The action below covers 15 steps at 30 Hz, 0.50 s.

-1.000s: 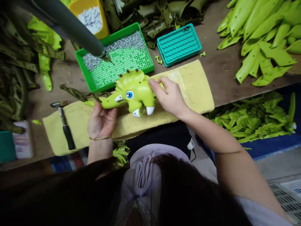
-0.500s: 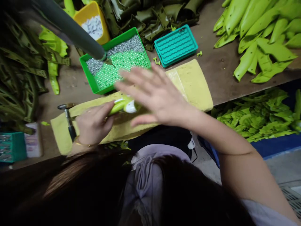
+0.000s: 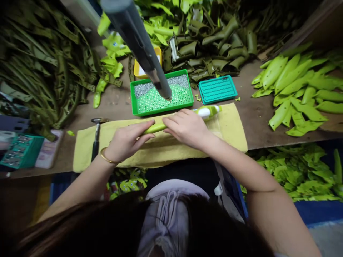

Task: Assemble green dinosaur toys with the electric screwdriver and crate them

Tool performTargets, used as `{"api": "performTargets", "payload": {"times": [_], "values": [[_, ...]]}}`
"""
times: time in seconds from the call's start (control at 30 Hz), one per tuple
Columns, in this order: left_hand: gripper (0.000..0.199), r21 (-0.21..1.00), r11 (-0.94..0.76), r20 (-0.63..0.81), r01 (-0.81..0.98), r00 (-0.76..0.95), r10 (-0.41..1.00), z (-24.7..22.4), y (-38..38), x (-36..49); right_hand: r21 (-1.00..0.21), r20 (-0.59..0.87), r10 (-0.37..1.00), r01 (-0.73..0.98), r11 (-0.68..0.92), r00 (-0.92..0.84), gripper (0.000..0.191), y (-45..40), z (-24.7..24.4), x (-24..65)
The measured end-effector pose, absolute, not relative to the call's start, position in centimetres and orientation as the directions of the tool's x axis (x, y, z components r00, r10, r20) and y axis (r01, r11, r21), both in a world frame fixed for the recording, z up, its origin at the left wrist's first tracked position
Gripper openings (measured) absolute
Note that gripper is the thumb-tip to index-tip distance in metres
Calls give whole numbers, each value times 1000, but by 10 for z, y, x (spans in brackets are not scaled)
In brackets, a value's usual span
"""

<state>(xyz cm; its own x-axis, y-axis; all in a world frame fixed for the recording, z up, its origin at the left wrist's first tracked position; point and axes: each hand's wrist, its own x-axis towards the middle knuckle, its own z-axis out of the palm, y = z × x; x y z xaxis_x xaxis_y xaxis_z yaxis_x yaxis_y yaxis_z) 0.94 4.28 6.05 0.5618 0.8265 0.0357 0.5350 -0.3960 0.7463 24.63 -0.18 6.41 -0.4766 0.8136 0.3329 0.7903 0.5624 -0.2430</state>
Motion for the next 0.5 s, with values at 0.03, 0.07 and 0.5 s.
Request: {"api": "performTargets", "payload": {"times": [0.03,0.07,0.5], "values": [[33,756,-404,52,514,569,821,61,43,8,-248,343,813,789,562,-471,34,2,62,244],[31,768,-404,69,498,562,825,61,42,6,-257,363,809,785,563,-462,34,4,60,242],[36,314,-863,347,396,798,493,20,63,-86,-452,445,889,884,120,107,35,76,79,348]]}}
